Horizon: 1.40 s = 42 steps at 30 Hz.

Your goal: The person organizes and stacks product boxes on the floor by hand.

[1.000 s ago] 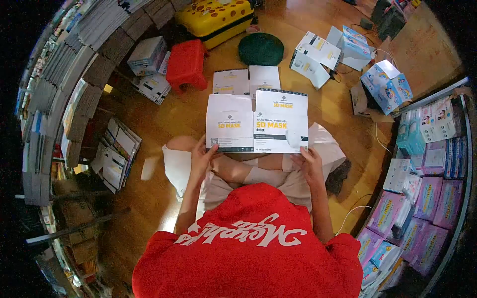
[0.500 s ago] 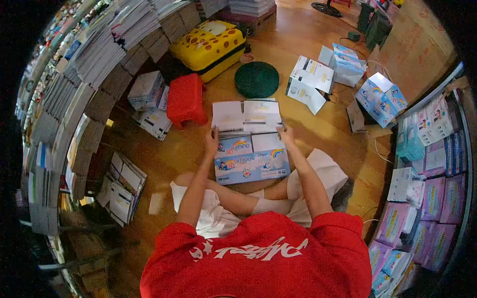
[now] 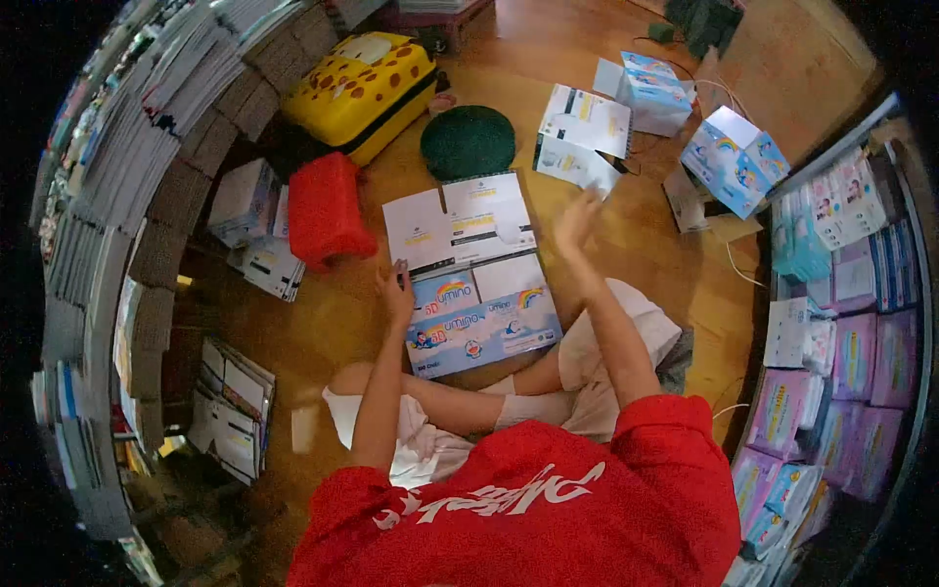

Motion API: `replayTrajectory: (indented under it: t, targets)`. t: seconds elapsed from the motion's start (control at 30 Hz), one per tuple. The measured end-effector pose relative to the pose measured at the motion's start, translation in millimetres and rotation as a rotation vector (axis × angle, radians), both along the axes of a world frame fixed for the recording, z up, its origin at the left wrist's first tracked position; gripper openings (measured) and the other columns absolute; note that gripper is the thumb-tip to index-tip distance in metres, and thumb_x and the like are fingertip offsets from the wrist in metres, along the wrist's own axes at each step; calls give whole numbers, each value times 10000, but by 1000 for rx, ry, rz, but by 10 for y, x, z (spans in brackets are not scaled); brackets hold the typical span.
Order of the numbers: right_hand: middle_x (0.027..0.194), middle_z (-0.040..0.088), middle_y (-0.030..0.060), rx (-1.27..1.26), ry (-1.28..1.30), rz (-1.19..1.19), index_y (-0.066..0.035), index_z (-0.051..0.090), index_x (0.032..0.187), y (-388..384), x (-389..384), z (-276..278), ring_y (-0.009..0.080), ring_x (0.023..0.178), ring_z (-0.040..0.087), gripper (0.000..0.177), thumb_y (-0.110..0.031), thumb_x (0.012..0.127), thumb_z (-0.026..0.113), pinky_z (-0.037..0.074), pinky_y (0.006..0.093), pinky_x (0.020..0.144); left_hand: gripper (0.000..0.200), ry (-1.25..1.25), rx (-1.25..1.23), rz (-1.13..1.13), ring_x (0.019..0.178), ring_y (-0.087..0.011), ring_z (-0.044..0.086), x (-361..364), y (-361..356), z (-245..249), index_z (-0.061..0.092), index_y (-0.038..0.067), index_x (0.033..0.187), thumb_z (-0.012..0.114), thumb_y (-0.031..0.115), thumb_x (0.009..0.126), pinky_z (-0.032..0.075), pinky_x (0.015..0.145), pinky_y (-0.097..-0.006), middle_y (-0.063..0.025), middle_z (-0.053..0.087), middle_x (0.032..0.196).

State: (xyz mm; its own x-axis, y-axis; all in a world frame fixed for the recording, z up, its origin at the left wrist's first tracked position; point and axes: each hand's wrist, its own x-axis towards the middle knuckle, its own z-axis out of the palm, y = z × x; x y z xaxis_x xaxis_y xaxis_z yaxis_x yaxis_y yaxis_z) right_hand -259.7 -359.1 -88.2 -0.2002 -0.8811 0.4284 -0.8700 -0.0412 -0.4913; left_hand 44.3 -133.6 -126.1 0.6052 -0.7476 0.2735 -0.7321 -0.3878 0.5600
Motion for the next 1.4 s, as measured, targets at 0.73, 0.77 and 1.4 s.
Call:
replayTrajectory:
  t: [0.73,0.77,1.4]
  targets:
    - [977,574,63,335,-904,751,6,513,1123,357,-1497,2324,142,827,583,282,-152,891,548,543,283,666,861,456,-463,-436,1271,-295,320,-851,465,1787,233,35,1371,764,132,700,273,1048,-399,-194,326,1362]
    - [984,569,59,405,-964,779,8,509,1122,494,-1499,2380,139,827,579,281,-151,894,546,545,283,672,956,540,-412,-508,1291,-289,303,-983,501,1984,177,66,1404,789,140,673,257,1060,-407,-184,304,1392]
    - [1389,314,177,327,-350,986,-3,216,1398,1846,-667,1748,256,1094,513,677,-316,895,544,420,343,913,489,519,-343,-203,778,-161,621,-1088,1174,2237,617,-20,1064,791,241,689,497,723,-288,-137,669,905]
